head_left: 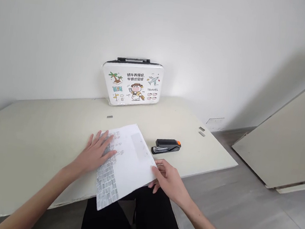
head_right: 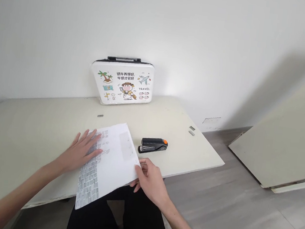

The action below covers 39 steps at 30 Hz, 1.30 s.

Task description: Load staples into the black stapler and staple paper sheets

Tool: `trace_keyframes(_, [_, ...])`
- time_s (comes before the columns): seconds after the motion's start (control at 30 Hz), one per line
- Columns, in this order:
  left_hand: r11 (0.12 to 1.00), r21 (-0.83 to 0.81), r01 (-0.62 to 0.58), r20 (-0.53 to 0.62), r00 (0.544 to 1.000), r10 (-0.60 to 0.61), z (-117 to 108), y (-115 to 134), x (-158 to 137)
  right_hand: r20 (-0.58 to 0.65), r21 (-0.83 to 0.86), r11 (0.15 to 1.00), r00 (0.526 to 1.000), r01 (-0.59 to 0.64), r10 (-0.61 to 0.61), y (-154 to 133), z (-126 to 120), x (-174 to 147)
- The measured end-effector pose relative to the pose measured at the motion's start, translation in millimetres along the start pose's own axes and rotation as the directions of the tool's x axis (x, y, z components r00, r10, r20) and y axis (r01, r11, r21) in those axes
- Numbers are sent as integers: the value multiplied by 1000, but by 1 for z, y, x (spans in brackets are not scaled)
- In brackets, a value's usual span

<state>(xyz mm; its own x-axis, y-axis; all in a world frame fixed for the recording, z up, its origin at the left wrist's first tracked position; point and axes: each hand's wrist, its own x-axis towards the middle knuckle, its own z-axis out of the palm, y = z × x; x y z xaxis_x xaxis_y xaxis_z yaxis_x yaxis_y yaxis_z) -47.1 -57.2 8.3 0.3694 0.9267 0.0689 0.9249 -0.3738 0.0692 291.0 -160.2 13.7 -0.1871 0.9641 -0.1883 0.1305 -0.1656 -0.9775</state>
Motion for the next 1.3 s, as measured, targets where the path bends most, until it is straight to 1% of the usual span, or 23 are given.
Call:
trace_keyframes(0.07, [999,-24,38,-46,998,-39,3,1,0,-69,-184,982,996,51,-65,1,-11,-1])
trace_keyframes(0.1, [998,-46,48,-50,997,-51,5,2,-1,-106,-279,957,988,81,-115,2,-17,-1])
trace_keyframes(0.13, [996,-67,50,-44,998,-53,7,3,-3,-142,-367,923,974,114,-176,3,-24,-1])
trace_keyframes(0.2, [995,-95,36,-31,999,-39,13,6,-7,-213,-502,847,925,173,-316,5,-36,1])
trace_keyframes(0.27, [996,-93,10,-40,999,-14,18,8,-11,-270,-585,784,861,209,-431,8,-47,6])
trace_keyframes(0.33, [997,-81,-13,-63,998,8,22,7,-13,-301,-625,747,813,228,-499,11,-55,12])
trace_keyframes(0.43, [997,-68,-43,-66,997,39,25,3,-13,-303,-665,707,777,243,-552,13,-62,21])
trace_keyframes(0.53, [997,-62,-56,-61,997,52,24,-2,-11,-260,-710,654,765,262,-589,15,-66,31])
trace_keyframes(0.63, [997,-57,-51,-57,997,47,21,-3,-11,-204,-765,583,755,275,-623,17,-73,41])
trace_keyframes(0.7, [996,-51,-68,-54,996,65,20,-3,-12,-174,-795,539,747,278,-642,17,-77,48])
trace_keyframes(0.8, [994,-34,-107,-70,992,105,20,-2,-14,-145,-815,504,743,285,-654,18,-81,57])
trace_keyframes(1.07, [992,7,-129,-116,985,129,31,-9,-13,-152,-781,539,741,315,-654,22,-79,65])
trace_keyframes(1.3, [992,13,-123,-112,986,124,29,-7,-13,-163,-751,568,738,338,-655,21,-80,68])
